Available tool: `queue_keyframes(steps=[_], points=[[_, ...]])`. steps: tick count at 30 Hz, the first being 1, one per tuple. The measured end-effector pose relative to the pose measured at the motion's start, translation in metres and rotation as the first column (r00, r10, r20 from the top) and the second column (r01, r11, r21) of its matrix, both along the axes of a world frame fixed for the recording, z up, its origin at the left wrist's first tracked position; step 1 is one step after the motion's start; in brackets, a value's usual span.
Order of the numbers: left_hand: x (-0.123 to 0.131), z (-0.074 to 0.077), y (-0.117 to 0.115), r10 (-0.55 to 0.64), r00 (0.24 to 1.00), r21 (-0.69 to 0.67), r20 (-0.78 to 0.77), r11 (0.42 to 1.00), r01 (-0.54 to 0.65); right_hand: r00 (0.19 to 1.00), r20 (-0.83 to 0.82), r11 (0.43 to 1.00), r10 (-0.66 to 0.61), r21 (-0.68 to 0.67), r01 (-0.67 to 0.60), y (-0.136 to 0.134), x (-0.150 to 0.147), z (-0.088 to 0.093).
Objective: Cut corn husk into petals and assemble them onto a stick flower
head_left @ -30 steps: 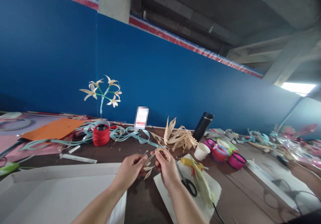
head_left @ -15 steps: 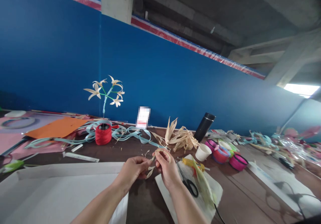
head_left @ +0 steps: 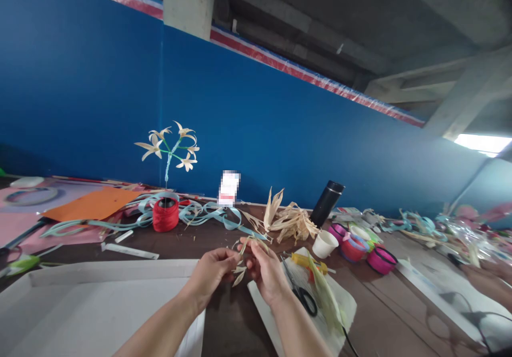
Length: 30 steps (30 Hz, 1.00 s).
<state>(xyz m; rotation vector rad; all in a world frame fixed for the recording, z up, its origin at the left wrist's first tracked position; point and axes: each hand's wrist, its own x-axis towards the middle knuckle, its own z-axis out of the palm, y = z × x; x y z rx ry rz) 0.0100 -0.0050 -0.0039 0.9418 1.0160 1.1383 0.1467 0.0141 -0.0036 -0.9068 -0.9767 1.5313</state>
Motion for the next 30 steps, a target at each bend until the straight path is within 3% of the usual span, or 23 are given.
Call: queue_keyframes(steps=[6,12,16,21,25,30], points=[[-0.0002,-0.001,-0.0002,-0.024,0.997,0.006,0.076,1.0,0.023,0.997,0.036,0.998,0.067,-0.003,-0.067,0.0023,0.0009,-0.0055],[0.0008,-0.006,0.002,-0.029,0.999,0.022,0.044,0.999,0.028,0.997,0.069,0.999,0.046,-0.001,-0.046,0.0018,0.0008,-0.0025],[0.0,-0.0061,0.003,0.009,0.99,0.079,-0.144,0.997,0.003,0.997,0.062,0.999,0.046,0.002,-0.047,0.0013,0.0007,-0.0008],[-0.0013,-0.0007,0.0002,0.141,0.893,0.283,-0.426,0.959,-0.017,0.996,0.07,0.998,0.051,0.017,-0.052,0.0008,0.0006,-0.0002],[-0.0004,0.0023,-0.0034,0.259,0.82,0.41,-0.511,0.912,-0.032,0.995,0.085,0.999,0.045,0.016,-0.046,0.001,0.0006,-0.0013],[-0.0001,-0.001,-0.0043,0.287,0.785,0.426,-0.549,0.904,-0.033,0.99,0.133,0.997,0.05,0.047,-0.057,0.0012,0.0006,-0.0028]])
